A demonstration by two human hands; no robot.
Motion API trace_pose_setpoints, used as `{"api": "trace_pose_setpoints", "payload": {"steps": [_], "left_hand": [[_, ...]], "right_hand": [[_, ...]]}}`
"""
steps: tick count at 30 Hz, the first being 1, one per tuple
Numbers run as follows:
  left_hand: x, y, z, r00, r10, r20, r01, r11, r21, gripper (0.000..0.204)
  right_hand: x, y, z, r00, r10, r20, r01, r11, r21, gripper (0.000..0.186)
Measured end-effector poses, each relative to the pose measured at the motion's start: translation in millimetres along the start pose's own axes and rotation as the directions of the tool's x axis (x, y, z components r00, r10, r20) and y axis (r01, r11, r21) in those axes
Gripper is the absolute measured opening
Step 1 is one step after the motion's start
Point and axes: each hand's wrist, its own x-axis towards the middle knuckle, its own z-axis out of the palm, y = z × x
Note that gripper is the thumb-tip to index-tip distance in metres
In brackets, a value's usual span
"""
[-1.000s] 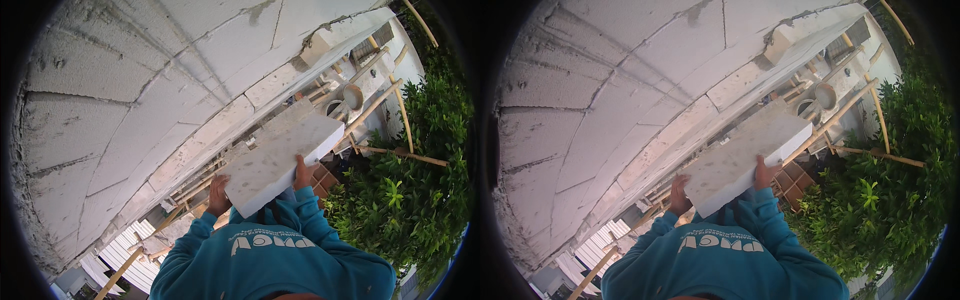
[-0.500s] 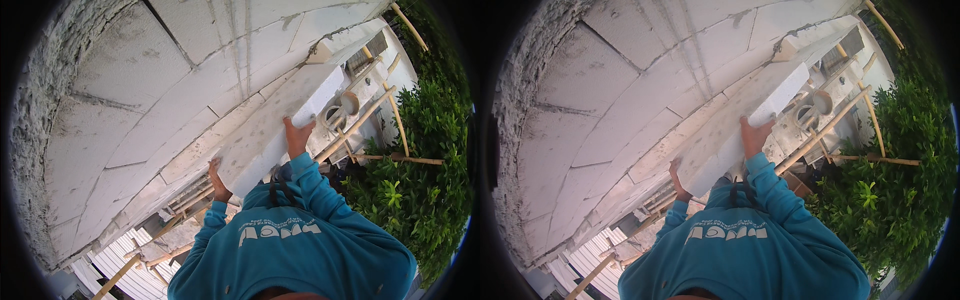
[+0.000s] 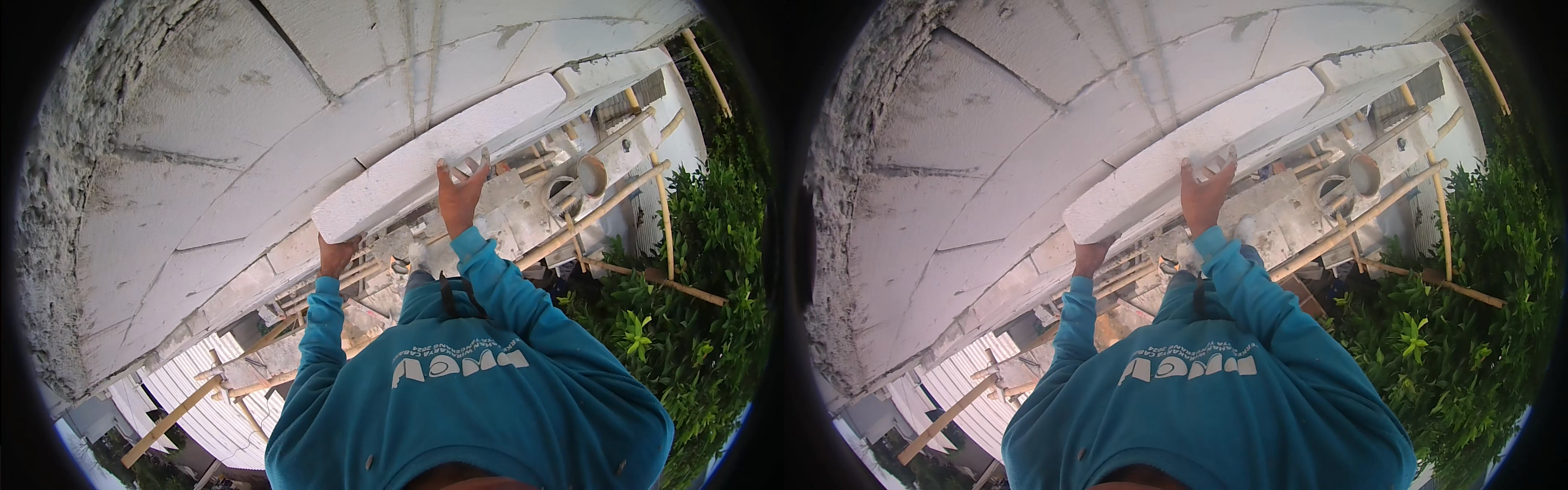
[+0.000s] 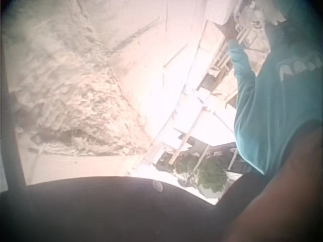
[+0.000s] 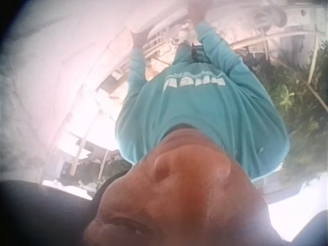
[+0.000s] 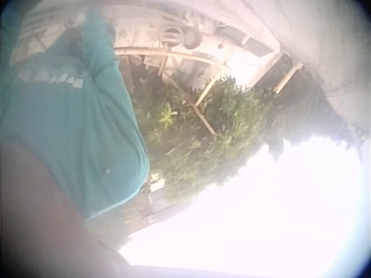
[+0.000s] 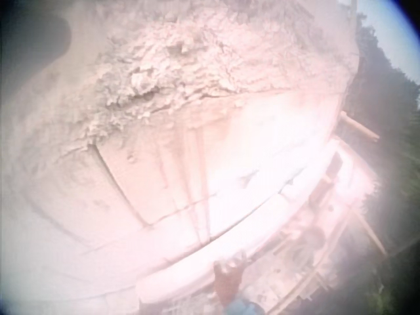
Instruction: The person applies cement to a white rectangular tile using a trowel, then presses the tile onto a vertical wall surface. They use a hammer to tap the tile into place and adjust its alignment. The process is repeated for additional tiles along the wall.
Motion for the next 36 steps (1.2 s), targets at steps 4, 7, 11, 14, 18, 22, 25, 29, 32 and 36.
{"api": "trace_pose_setpoints", "payload": {"steps": [4, 7, 11, 14, 18, 22, 25, 29, 32, 36], "left_hand": [[16.5, 7.9, -6.0, 0.999, -0.04, -0.003, 0.04, 0.995, 0.09, 0.049], [18.2, 12.4, -7.0, 0.998, -0.069, 0.014, 0.066, 0.989, 0.134, 0.05], [15.8, 17.1, -3.1, 0.993, -0.098, -0.062, 0.107, 0.979, 0.173, 0.051], [22.4, 22.2, 4.8, 0.989, -0.088, -0.122, 0.112, 0.972, 0.207, 0.052], [31.3, 30.7, 21.3, 0.974, 0.072, -0.214, -0.01, 0.962, 0.274, 0.051], [31.4, 32.4, 20.7, 0.987, -0.07, -0.144, 0.104, 0.963, 0.249, 0.049], [32.6, 29.5, 19.4, 0.99, -0.027, -0.141, 0.058, 0.973, 0.222, 0.049], [33.7, 26.8, 19.4, 0.987, -0.114, -0.117, 0.122, 0.99, 0.07, 0.053], [25.5, 31.9, 9.2, 0.972, -0.229, 0.046, 0.231, 0.971, -0.063, 0.06], [10.3, 49.4, -10.4, 0.916, -0.378, 0.136, 0.397, 0.799, -0.452, 0.077]], "right_hand": [[30.4, 16.2, -18.8, 0.993, 0.121, -0.013, -0.12, 0.991, 0.06, 0.093], [62.4, 28.4, -34.3, 0.994, 0.105, 0.028, -0.106, 0.994, 0.034, 0.101], [86.2, 32.2, -34.9, 0.97, 0.241, 0.045, -0.244, 0.961, 0.127, 0.108], [97.6, 22.6, -34.8, 0.955, 0.276, 0.11, -0.291, 0.944, 0.155, 0.112], [110.8, 8.9, -36.3, 0.954, 0.264, 0.142, -0.296, 0.904, 0.31, 0.114], [112.7, 11.1, -37.3, 0.945, 0.315, 0.089, -0.327, 0.905, 0.272, 0.116], [110.3, 17.7, -37.4, 0.948, 0.303, 0.101, -0.319, 0.911, 0.263, 0.118], [114.5, 25.5, -35.9, 0.958, 0.281, 0.063, -0.288, 0.928, 0.238, 0.119], [118.7, 30.3, -33.8, 0.958, 0.278, 0.074, -0.288, 0.93, 0.229, 0.121], [120.0, 34.2, -30.5, 0.982, 0.187, 0.03, -0.19, 0.97, 0.153, 0.123]]}}
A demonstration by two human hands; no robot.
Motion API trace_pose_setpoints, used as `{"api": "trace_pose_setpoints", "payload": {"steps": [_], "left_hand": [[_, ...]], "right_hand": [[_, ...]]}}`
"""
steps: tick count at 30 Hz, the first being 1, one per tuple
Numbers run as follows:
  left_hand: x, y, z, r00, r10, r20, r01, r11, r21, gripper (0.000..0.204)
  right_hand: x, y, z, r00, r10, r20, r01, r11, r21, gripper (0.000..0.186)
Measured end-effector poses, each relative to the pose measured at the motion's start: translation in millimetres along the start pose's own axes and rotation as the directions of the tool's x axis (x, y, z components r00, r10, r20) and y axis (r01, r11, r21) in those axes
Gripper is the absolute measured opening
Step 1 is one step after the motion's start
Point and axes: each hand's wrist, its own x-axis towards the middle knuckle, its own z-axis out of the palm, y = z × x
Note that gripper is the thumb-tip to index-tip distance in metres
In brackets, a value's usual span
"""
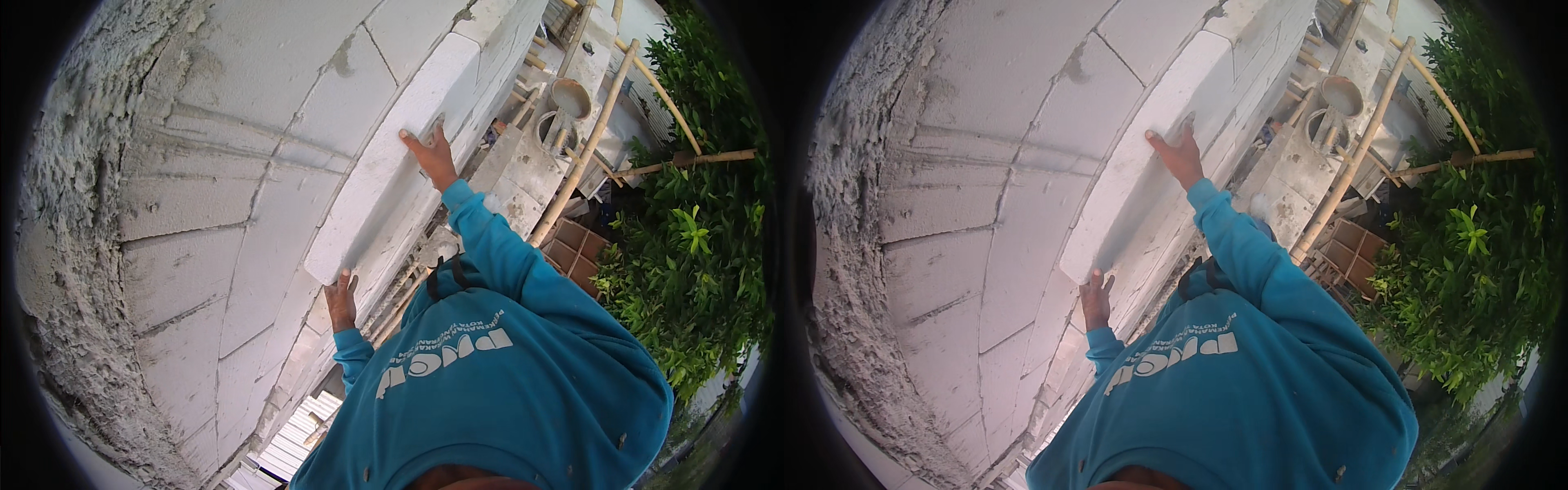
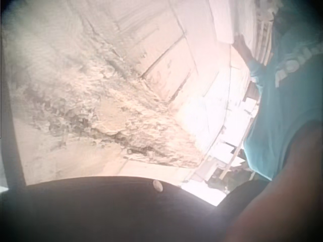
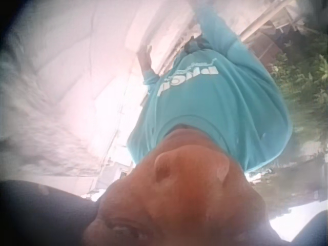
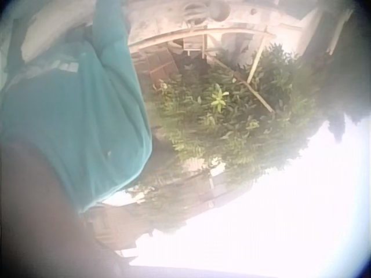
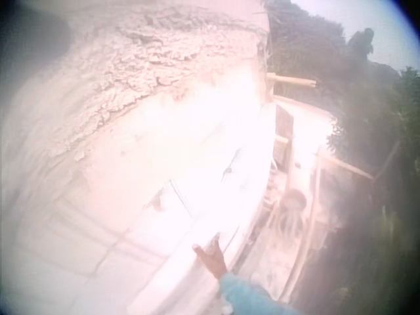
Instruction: The person applies cement to a white rectangular tile using a trowel, then presses the tile onto a vertical wall surface. They use a hammer to tap the tile into place and adjust its alignment. The process is repeated for additional tiles along the wall.
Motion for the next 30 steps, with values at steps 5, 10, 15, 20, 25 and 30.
{"api": "trace_pose_setpoints", "payload": {"steps": [5, 10, 15, 20, 25, 30], "left_hand": [[6.9, 24.5, 6.5, 0.996, -0.052, 0.068, 0.064, 0.983, -0.174, 0.09], [12.2, 20.0, 1.8, 0.996, -0.052, 0.072, 0.062, 0.988, -0.141, 0.094], [16.9, 9.2, -11.4, 0.971, 0.188, 0.148, -0.237, 0.68, 0.694, 0.084], [14.5, 13.4, 4.4, 0.991, -0.091, -0.097, 0.095, 0.995, 0.041, 0.086], [1.5, 31.6, 20.3, 0.99, -0.086, -0.109, 0.086, 0.996, -0.007, 0.1], [-1.7, 37.6, 19.9, 0.996, -0.065, -0.055, 0.064, 0.998, -0.029, 0.095]], "right_hand": [[-1.7, -1.5, 3.0, 1.0, 0.006, -0.006, -0.006, 1.0, -0.007, 0.123], [-5.0, 9.5, -33.5, 0.987, 0.141, 0.075, -0.156, 0.956, 0.25, 0.112], [12.1, 42.9, -56.6, 0.908, 0.246, -0.339, 0.03, 0.769, 0.639, 0.097], [67.7, 65.7, 24.3, 0.688, 0.535, -0.49, -0.086, 0.731, 0.676, 0.093], [84.2, 88.9, 23.2, 0.878, 0.307, -0.367, -0.015, 0.784, 0.62, 0.083], [66.7, 48.8, 4.1, 0.903, 0.346, -0.254, -0.208, 0.871, 0.445, 0.079]]}}
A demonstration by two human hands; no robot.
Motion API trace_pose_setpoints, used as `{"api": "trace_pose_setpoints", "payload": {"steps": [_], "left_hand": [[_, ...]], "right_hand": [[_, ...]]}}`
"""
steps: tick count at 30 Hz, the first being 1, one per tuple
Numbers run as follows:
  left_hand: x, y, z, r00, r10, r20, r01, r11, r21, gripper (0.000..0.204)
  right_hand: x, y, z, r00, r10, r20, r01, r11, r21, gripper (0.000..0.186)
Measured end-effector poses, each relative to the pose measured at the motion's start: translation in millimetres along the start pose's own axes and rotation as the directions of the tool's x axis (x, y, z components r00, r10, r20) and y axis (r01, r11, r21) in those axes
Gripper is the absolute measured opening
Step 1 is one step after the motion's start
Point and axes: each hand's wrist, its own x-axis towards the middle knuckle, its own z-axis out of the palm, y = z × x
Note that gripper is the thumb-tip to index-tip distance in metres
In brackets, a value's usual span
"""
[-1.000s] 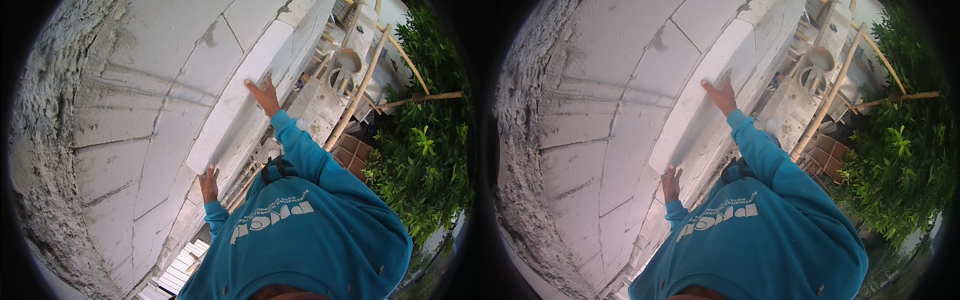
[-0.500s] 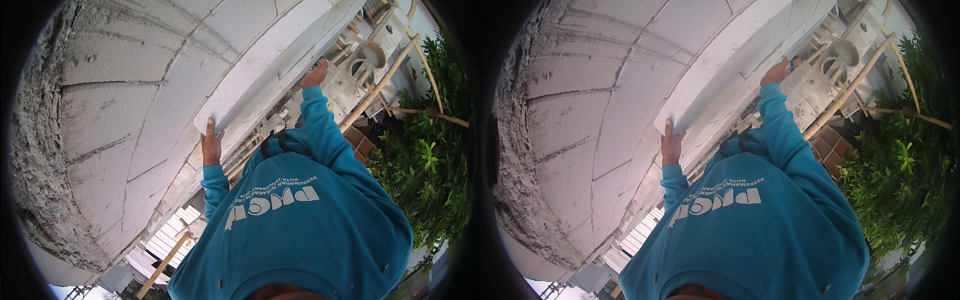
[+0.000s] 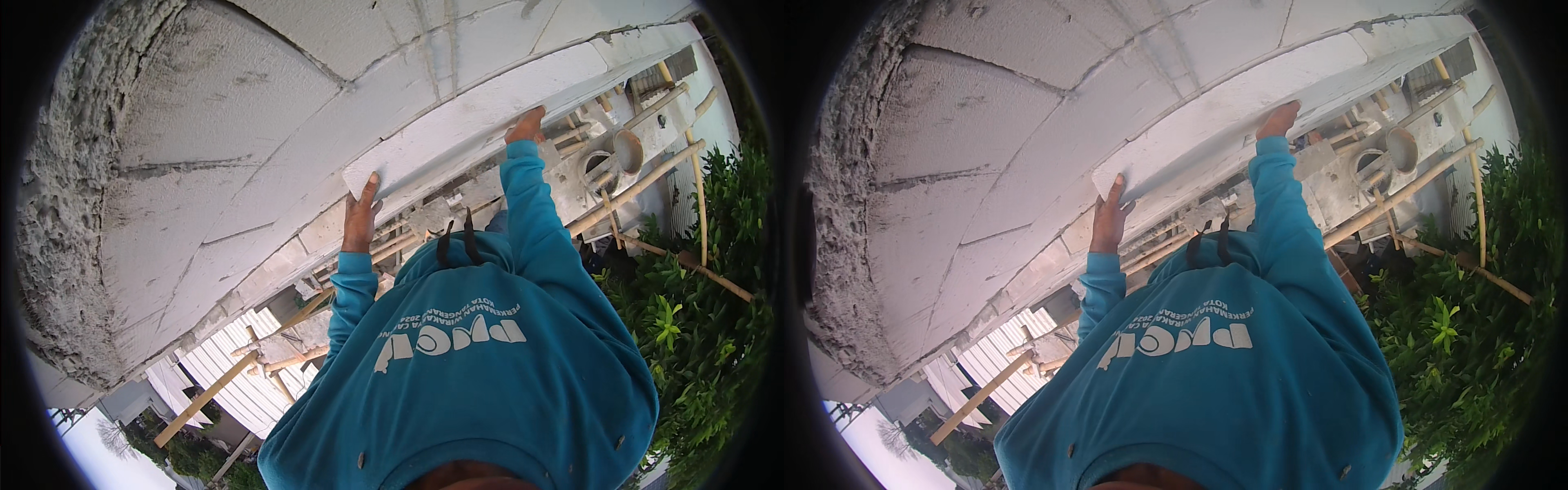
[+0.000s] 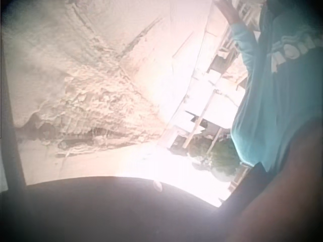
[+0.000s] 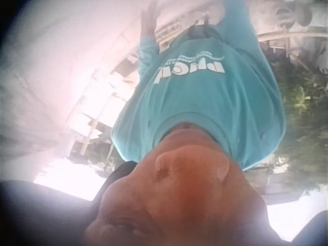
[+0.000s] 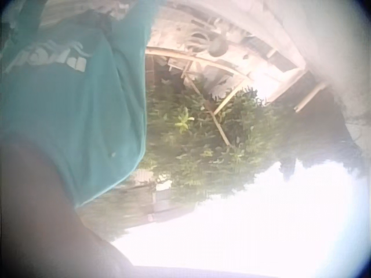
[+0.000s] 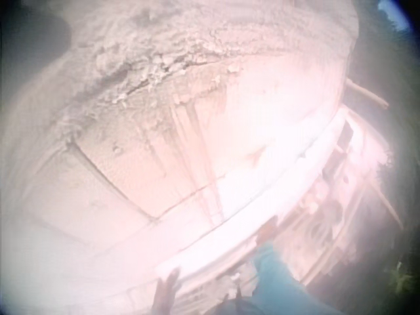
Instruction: The person applies cement to a white rectangular tile using a trowel, then presses the tile onto a vertical wall surface. They use a hammer to tap the tile into place and adjust its alignment. The process is repeated for additional tiles along the wall.
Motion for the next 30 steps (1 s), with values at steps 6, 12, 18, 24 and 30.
{"api": "trace_pose_setpoints", "payload": {"steps": [6, 12, 18, 24, 30], "left_hand": [[7.5, -18.1, -3.3, 0.999, -0.011, -0.038, 0.008, 0.996, -0.092, 0.088], [4.5, -19.2, -7.3, 0.998, -0.056, 0.021, 0.059, 0.982, -0.181, 0.099], [-5.7, 8.3, -5.1, 0.981, -0.123, 0.151, 0.185, 0.833, -0.522, 0.104], [-17.4, 5.1, 5.3, 0.983, -0.168, 0.079, 0.184, 0.813, -0.553, 0.08], [-2.6, 4.1, 9.0, 0.998, -0.059, 0.033, 0.068, 0.829, -0.555, 0.073]], "right_hand": [[-52.9, -63.6, 26.5, 0.963, -0.26, 0.078, 0.269, 0.95, -0.157, 0.109], [-35.5, -68.1, 20.2, 0.915, -0.377, 0.142, 0.403, 0.871, -0.283, 0.122], [-25.1, -66.7, 1.5, 0.914, -0.362, 0.183, 0.402, 0.863, -0.306, 0.116], [-50.6, -86.0, -18.4, 0.942, -0.281, 0.183, 0.327, 0.892, -0.311, 0.1], [-38.1, -79.1, 7.5, 0.927, -0.306, 0.218, 0.372, 0.824, -0.427, 0.116]]}}
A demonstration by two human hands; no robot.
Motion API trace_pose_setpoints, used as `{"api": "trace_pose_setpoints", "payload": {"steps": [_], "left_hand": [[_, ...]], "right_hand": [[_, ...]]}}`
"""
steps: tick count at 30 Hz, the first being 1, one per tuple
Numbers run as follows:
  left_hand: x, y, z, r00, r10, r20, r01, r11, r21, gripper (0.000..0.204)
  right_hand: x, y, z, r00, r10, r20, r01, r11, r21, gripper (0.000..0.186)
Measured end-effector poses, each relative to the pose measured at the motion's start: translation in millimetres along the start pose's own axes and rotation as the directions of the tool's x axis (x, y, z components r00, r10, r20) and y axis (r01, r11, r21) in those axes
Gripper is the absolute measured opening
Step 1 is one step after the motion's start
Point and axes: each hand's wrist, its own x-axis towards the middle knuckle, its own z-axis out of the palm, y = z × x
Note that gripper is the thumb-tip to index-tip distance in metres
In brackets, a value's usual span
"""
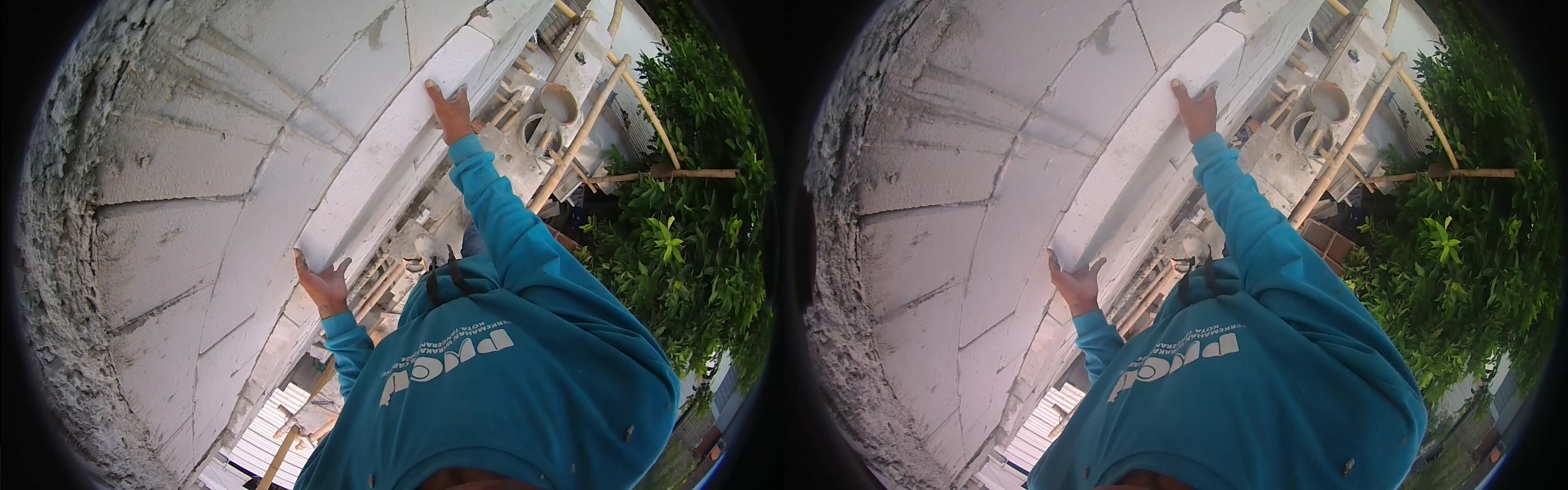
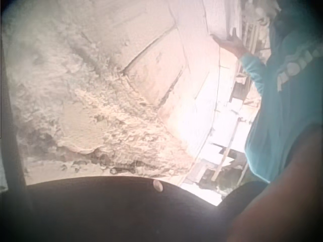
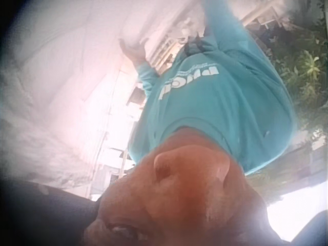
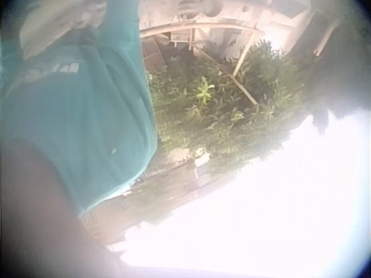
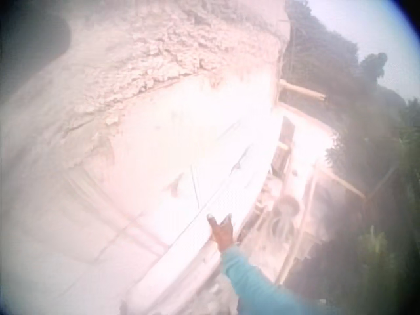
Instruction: The person applies cement to a white rectangular tile using a trowel, then presses the tile onto a vertical wall surface. They use a hammer to tap the tile into place and adjust its alignment. The process is repeated for additional tiles along the wall.
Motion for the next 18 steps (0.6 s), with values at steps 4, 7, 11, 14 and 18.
{"api": "trace_pose_setpoints", "payload": {"steps": [4, 7, 11, 14, 18], "left_hand": [[-2.9, 0.2, 6.0, 0.999, 0.015, -0.033, -0.012, 0.995, 0.095, 0.078], [-0.9, 1.2, 7.7, 0.995, 0.094, 0.035, -0.1, 0.93, 0.354, 0.076], [9.5, 5.4, 2.6, 0.995, 0.031, 0.09, -0.055, 0.959, 0.278, 0.072], [9.2, 6.4, -3.5, 0.954, 0.156, 0.256, -0.29, 0.695, 0.658, 0.068], [3.2, 8.6, -1.6, 0.924, 0.191, 0.332, -0.382, 0.514, 0.768, 0.065]], "right_hand": [[2.5, 7.5, 17.2, 0.992, -0.054, -0.111, 0.057, 0.998, 0.026, 0.115], [-1.1, 6.8, 20.7, 0.991, -0.031, -0.128, 0.036, 0.999, 0.033, 0.112], [-4.3, -1.9, 18.9, 0.979, -0.042, -0.199, 0.028, 0.997, -0.073, 0.117], [-4.4, -7.0, 16.3, 0.987, 0.008, -0.161, -0.019, 0.998, -0.063, 0.116], [-4.1, -5.3, 10.6, 0.993, -0.026, -0.117, 0.017, 0.997, -0.079, 0.117]]}}
